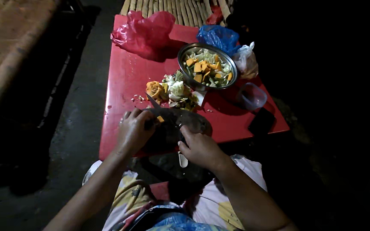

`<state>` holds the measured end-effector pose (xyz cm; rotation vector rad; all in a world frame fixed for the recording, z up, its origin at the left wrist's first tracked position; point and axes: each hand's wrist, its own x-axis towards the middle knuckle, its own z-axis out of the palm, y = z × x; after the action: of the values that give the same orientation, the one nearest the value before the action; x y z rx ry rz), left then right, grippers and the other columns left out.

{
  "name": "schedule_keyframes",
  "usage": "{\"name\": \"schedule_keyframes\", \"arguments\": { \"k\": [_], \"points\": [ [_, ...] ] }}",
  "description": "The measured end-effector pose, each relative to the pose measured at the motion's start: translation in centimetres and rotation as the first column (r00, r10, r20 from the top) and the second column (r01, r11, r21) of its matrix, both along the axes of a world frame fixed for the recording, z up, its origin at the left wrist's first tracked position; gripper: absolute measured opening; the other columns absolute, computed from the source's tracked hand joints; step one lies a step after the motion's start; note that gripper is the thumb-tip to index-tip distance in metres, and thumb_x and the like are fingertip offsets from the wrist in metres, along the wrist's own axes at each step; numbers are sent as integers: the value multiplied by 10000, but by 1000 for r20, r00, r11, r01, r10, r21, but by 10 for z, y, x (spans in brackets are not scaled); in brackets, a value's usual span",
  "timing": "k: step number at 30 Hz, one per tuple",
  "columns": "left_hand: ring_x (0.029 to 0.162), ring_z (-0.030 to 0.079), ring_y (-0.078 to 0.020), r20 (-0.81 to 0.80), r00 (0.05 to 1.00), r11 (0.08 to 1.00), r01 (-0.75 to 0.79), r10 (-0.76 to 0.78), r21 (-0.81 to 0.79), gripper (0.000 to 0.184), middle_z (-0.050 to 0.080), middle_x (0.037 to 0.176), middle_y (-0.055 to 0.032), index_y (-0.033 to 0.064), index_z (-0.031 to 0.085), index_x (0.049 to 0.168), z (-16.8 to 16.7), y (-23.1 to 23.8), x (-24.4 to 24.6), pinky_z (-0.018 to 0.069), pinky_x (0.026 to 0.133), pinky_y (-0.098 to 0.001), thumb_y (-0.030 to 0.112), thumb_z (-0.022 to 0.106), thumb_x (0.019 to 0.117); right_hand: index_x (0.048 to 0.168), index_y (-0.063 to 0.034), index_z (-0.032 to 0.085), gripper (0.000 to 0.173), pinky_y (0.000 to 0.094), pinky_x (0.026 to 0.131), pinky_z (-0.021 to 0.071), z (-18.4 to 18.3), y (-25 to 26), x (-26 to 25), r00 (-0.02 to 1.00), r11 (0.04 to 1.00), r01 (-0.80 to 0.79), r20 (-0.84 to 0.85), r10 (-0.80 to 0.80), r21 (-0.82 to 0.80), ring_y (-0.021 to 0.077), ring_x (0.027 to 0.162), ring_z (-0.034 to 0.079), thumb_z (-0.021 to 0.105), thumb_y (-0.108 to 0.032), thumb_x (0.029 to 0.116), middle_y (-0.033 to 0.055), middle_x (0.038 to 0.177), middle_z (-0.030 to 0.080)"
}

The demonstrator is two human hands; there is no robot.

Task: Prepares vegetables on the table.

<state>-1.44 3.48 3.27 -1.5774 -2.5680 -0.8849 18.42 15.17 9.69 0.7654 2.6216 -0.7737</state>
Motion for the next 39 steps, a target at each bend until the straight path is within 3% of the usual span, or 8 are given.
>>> {"name": "schedule_keyframes", "arguments": {
  "k": [12, 18, 23, 26, 29, 31, 35, 39],
  "points": [
    [1017, 639, -400, -39, 999, 1000, 28, -28, 12, 154, 696, 1025, -127, 90, 722, 944, -2, 7, 0, 491, 831, -635, 204, 802, 879, 1573, -109, 297, 533, 589, 890, 535, 14, -1, -20, 993, 995, -23, 113, 34, -98, 395, 1089, 676, 452, -215, 1075, 210, 1148, 684],
    [1081, 625, -513, -61, 997, 998, 53, -54, -28, 239, 689, 1104, -240, 24, 720, 1045, -1, 6, -1, 458, 905, -713, 212, 744, 900, 1570, -108, 312, 557, 633, 878, 526, 4, 9, -26, 1000, 986, -20, 7, 22, -165, 424, 1090, 674, 500, -162, 1049, 231, 1148, 687],
    [1162, 587, -558, -70, 997, 991, -31, 22, -129, 493, 643, 1207, -311, -8, 622, 1302, 12, 9, 11, 435, 961, -733, 279, 755, 923, 1523, -83, 372, 497, 625, 852, 532, 7, 11, -10, 992, 974, 23, -113, -49, -223, 426, 1029, 685, 497, -192, 1054, 244, 1092, 688],
    [1169, 562, -594, -121, 986, 979, 94, -117, -179, 518, 609, 1261, -325, 48, 637, 1345, 18, 14, 10, 461, 911, -746, -69, 705, 845, 1517, -61, 387, 483, 577, 857, 536, 20, 20, 12, 961, 966, 41, -256, -109, -257, 382, 987, 684, 486, -223, 1073, 229, 1076, 681],
    [1184, 566, -572, -116, 963, 948, 211, -244, -237, 520, 615, 1278, -297, 46, 680, 1276, 20, 25, 6, 490, 922, -714, -134, 722, 791, 1477, -33, 448, 451, 527, 890, 534, 20, 39, 34, 908, 960, 64, -384, -169, -271, 341, 997, 676, 504, -226, 1073, 232, 1143, 668],
    [1160, 602, -536, -123, 948, 933, 256, -293, -253, 403, 631, 1250, -275, 32, 683, 1232, 21, 28, 3, 518, 909, -683, -100, 685, 851, 1484, -72, 463, 442, 487, 821, 558, 15, 50, 41, 906, 960, 113, -371, -205, -255, 302, 930, 684, 497, -257, 1084, 200, 1143, 666],
    [1094, 644, -514, -198, 905, 920, 343, -377, -188, 226, 665, 1166, -265, 15, 686, 1178, 17, 28, 0, 545, 862, -657, 136, 665, 988, 1530, -166, 444, 467, 586, 921, 513, 3, 67, 44, 951, 978, 187, -234, -203, -87, 375, 1082, 678, 463, -341, 1098, 201, 1145, 701],
    [1037, 682, -472, -191, 899, 915, 365, -394, -171, 241, 694, 1116, -236, 28, 703, 1153, 22, 29, -1, 557, 860, -633, 180, 703, 966, 1448, -155, 490, 439, 589, 873, 529, -14, 87, 33, 964, 972, 220, -170, -204, 78, 381, 1077, 681, 447, -417, 1099, 187, 1153, 692]
  ]
}}
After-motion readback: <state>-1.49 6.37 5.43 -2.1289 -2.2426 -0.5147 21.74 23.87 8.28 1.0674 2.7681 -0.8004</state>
